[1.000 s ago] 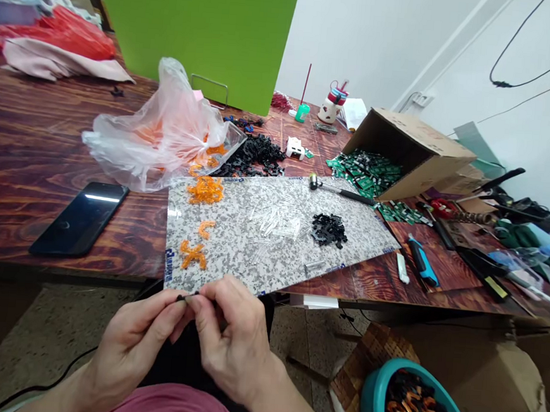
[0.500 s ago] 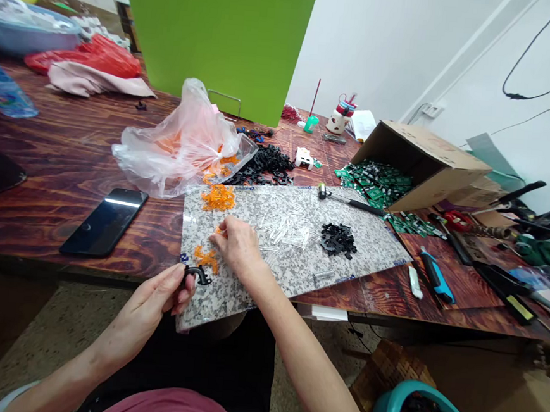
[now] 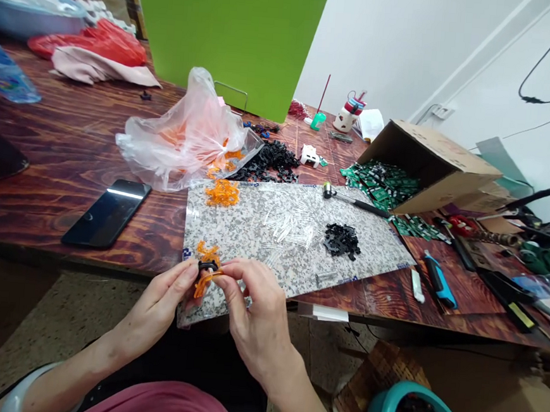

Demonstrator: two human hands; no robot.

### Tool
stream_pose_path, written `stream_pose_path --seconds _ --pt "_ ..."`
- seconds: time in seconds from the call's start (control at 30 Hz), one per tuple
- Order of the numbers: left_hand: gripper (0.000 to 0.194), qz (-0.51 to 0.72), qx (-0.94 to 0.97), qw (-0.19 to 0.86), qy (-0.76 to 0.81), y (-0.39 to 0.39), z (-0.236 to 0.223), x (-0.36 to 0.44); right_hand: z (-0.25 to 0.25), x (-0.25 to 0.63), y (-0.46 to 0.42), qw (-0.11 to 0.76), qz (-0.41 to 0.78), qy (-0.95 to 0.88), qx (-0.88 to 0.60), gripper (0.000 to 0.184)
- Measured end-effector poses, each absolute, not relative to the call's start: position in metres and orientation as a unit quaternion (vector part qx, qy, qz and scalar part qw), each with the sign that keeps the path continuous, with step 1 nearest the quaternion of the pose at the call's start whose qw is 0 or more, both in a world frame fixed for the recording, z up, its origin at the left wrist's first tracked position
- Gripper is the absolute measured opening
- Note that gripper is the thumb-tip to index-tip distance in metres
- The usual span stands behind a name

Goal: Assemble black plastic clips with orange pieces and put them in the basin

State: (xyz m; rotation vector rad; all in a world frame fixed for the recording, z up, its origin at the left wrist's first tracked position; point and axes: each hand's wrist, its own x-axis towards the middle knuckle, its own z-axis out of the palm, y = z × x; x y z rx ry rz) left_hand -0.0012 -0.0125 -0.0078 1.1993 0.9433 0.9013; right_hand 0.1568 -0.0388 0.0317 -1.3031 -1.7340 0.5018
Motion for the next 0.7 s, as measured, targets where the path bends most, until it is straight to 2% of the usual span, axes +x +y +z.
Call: stream_pose_path --seconds 0.2,0.4,0.7 --pt "0.031 0.386 0.536 0.637 0.398 -0.019 -0.008 0.003 0.016 0.152 -0.038 0.459 0.085 -0.709 -0.529 0.014" --pt "0.032 0.387 0.544 0.636 0.387 -0.022 -0.006 0.005 0.014 0.151 -0.042 0.452 0.083 -0.71 -0.534 0.019" --pt "0.03 0.354 0.504 0.697 0.366 -0.018 -0.004 0.002 0.009 0.155 -0.042 0.429 0.054 -0.728 -0.532 0.021"
